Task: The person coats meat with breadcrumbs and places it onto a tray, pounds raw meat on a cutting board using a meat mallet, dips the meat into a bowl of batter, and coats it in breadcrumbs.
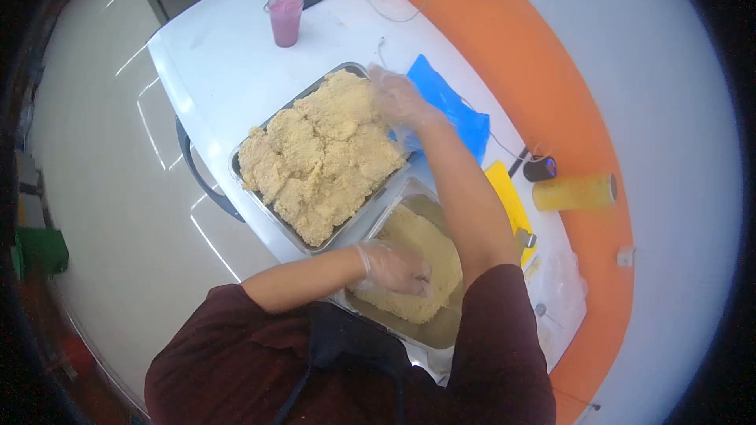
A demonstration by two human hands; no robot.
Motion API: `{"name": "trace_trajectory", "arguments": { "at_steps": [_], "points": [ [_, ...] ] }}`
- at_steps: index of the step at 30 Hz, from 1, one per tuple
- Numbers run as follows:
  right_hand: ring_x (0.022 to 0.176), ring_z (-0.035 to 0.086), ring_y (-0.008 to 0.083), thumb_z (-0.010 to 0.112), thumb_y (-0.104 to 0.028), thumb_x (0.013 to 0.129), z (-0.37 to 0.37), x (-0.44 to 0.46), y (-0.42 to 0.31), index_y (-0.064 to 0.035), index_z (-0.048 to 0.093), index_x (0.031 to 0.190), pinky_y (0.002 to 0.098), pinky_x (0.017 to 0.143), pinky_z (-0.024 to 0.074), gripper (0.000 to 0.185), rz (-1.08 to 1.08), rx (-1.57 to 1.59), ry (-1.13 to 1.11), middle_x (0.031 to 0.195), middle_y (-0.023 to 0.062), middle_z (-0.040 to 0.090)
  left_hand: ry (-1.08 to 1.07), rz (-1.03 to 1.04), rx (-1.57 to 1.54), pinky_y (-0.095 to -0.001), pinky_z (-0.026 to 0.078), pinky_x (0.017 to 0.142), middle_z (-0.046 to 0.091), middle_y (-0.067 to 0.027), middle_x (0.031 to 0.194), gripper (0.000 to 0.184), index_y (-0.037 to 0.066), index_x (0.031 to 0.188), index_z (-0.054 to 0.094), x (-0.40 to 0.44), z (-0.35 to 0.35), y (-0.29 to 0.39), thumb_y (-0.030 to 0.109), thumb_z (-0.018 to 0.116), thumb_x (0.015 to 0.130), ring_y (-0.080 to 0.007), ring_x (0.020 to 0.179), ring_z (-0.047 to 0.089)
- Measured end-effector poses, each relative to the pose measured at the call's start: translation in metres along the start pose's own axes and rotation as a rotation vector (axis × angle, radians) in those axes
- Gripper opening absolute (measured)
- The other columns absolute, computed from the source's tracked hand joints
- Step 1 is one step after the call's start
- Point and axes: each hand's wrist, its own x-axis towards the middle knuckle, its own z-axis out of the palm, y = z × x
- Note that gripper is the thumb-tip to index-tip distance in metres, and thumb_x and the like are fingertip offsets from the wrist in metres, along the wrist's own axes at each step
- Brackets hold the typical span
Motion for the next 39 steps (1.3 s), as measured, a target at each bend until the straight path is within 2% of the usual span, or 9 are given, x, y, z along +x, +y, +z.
{"name": "trace_trajectory", "arguments": {
  "at_steps": [2,11,13,20,24,29,31,33,39],
  "points": [
    [0.117,0.065,0.0348,0.059,-0.034,0.102,-0.035,-0.041,-0.03,0.0036,0.061,0.134,0.0407,0.106,0.0456,0.05,-0.026,0.002,0.276,0.126,0.0244,0.069,-0.019,-0.013,0.064,-0.0495,0.05,0.091,0.072,-0.025,0.103,0.047,0.001,0.109,0.073,0.004,-0.004,0.001,0.044,0.058,0.099,-0.0417,0.1,0.068],
    [0.079,0.068,0.0132,0.066,-0.019,0.1,-0.076,-0.373,-0.066,0.0039,0.073,0.106,0.0278,0.07,0.0539,0.025,0.498,0.315,0.411,0.087,0.0057,0.072,0.03,-0.117,0.143,-0.0494,0.05,0.088,0.071,-0.0249,0.097,0.049,0.001,0.105,0.074,0.015,0.004,-0.001,0.046,0.056,0.098,-0.042,0.096,0.067],
    [0.081,0.069,0.0113,0.065,-0.013,0.1,-0.016,-0.431,-0.045,0.0016,0.071,0.106,0.0271,0.068,0.0547,0.017,0.717,0.508,0.505,0.092,0.0064,0.073,0.012,-0.104,0.145,-0.049,0.05,0.088,0.071,-0.0247,0.096,0.047,0.001,0.103,0.074,0.018,0.008,-0.005,0.045,0.057,0.098,-0.0419,0.096,0.067],
    [0.089,0.07,0.0153,0.068,-0.017,0.1,0.04,-0.527,-0.074,0.0045,0.06,0.133,0.0284,0.076,0.0565,0.04,0.703,1.037,1.127,0.11,0.0137,0.074,0.198,-0.108,0.25,-0.0418,0.052,0.09,0.074,-0.0221,0.105,0.044,0.0,0.112,0.074,0.022,0.02,-0.005,0.039,0.064,0.095,-0.0333,0.1,0.07],
    [0.087,0.068,0.0138,0.066,-0.018,0.099,0.028,-0.634,-0.065,0.0074,0.064,0.129,0.0287,0.076,0.0541,0.04,0.894,0.678,1.111,0.104,0.0126,0.075,0.24,-0.23,-0.053,-0.0341,0.051,0.093,0.075,-0.0155,0.103,0.039,0.0,0.115,0.075,0.026,0.025,0.011,0.034,0.065,0.096,-0.022,0.099,0.068],
    [0.088,0.069,0.0145,0.067,-0.021,0.1,0.023,-0.744,-0.054,0.0068,0.065,0.125,0.0273,0.075,0.054,0.037,1.09,0.49,1.294,0.1,0.0099,0.073,0.345,-0.156,0.167,-0.0339,0.051,0.094,0.072,-0.0161,0.119,0.034,-0.004,0.121,0.071,0.01,0.024,0.036,0.02,0.066,0.097,-0.0215,0.106,0.067],
    [0.087,0.069,0.0158,0.067,-0.02,0.1,0.023,-0.771,-0.048,0.0067,0.067,0.122,0.0294,0.075,0.0539,0.035,1.18,0.448,1.278,0.098,0.0101,0.074,0.553,-0.165,-0.198,-0.0346,0.052,0.097,0.069,-0.0177,0.125,0.035,-0.008,0.123,0.066,0.002,0.042,0.058,0.014,0.068,0.096,-0.0235,0.107,0.067],
    [0.084,0.071,0.0209,0.068,-0.018,0.097,0.027,-0.785,-0.041,0.0057,0.071,0.113,0.0351,0.078,0.0543,0.029,1.386,0.236,0.84,0.092,0.0155,0.075,0.665,-0.173,-0.26,-0.0351,0.052,0.098,0.069,-0.0174,0.125,0.035,-0.008,0.124,0.065,-0.001,0.065,0.058,0.013,0.069,0.096,-0.0238,0.108,0.067],
    [0.087,0.072,0.0316,0.068,-0.015,0.092,0.057,-0.789,-0.001,0.0035,0.074,0.106,0.0387,0.082,0.0548,0.024,1.18,0.147,0.909,0.096,0.0217,0.074,0.85,-0.178,-0.12,-0.035,0.052,0.098,0.069,-0.0169,0.124,0.037,-0.009,0.129,0.062,-0.003,0.101,0.012,0.011,0.067,0.098,-0.0227,0.11,0.067]
  ]
}}
